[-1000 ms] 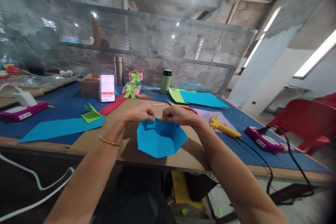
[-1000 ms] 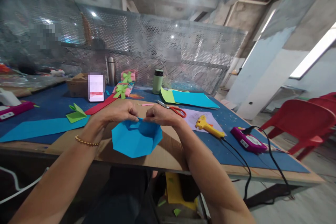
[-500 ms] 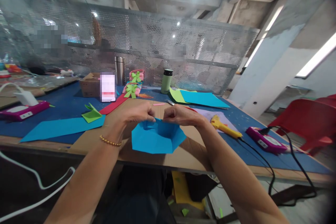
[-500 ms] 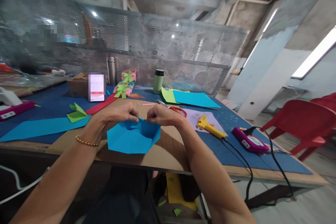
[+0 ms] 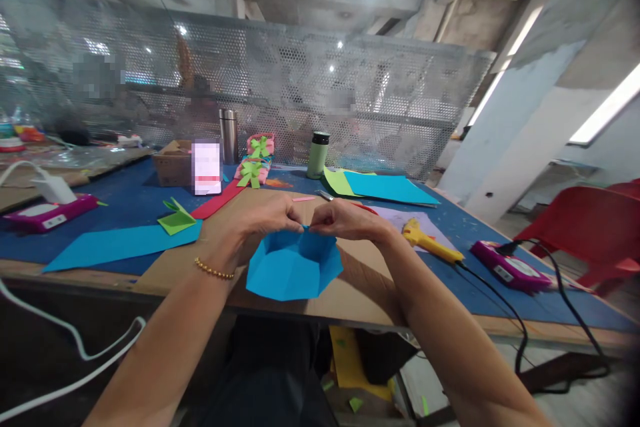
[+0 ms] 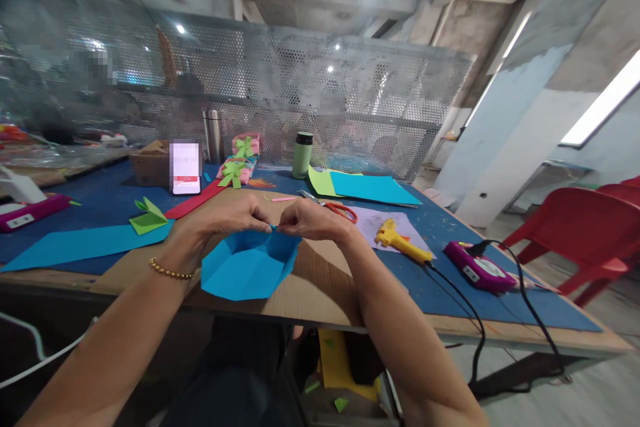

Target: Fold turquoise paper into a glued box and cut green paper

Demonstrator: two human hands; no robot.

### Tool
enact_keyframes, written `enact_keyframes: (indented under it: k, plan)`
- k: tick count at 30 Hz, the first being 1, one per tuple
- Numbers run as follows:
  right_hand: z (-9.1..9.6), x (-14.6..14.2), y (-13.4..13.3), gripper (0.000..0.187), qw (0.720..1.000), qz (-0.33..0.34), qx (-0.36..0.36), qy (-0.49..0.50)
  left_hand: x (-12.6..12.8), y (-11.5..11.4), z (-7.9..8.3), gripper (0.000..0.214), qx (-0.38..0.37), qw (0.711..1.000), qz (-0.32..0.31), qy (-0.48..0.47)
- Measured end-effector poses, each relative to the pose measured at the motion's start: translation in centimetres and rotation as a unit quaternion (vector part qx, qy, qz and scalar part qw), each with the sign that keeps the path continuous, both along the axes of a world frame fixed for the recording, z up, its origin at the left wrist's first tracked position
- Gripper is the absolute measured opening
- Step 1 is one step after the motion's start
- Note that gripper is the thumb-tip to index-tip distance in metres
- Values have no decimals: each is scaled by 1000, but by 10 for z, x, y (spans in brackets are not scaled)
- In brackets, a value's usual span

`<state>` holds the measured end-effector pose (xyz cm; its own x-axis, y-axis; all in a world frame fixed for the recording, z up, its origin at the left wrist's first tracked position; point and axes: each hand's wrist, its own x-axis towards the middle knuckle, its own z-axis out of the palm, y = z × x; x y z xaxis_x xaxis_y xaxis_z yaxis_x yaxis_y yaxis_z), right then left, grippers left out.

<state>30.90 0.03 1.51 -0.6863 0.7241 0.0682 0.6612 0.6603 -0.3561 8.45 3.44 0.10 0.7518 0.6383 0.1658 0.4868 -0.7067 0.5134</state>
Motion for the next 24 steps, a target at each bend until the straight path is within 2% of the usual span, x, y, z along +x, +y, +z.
enact_keyframes:
  k: [4, 11, 15, 19, 21, 24]
  plan:
    - [0, -1, -1, 18, 1000, -6, 12, -1, 2, -5, 5, 34, 21, 999, 1, 48]
    - [5, -3, -4, 19, 999, -8, 31, -27, 4, -7, 8, 32, 35, 998, -22, 55]
    - [6, 4, -2, 31, 999, -15, -4, -38, 2, -2, 3, 34, 64, 995, 4, 78]
    - [6, 10, 0, 24, 997, -27, -18, -64, 1, 3, -1, 38, 102, 990, 36, 86]
    - [5, 9, 0, 20, 997, -29, 1, -76, 1, 2, 0, 36, 98, 991, 36, 78]
    - [6, 6, -2, 17, 996, -37, 13, -79, 3, -5, 4, 29, 52, 996, 21, 68]
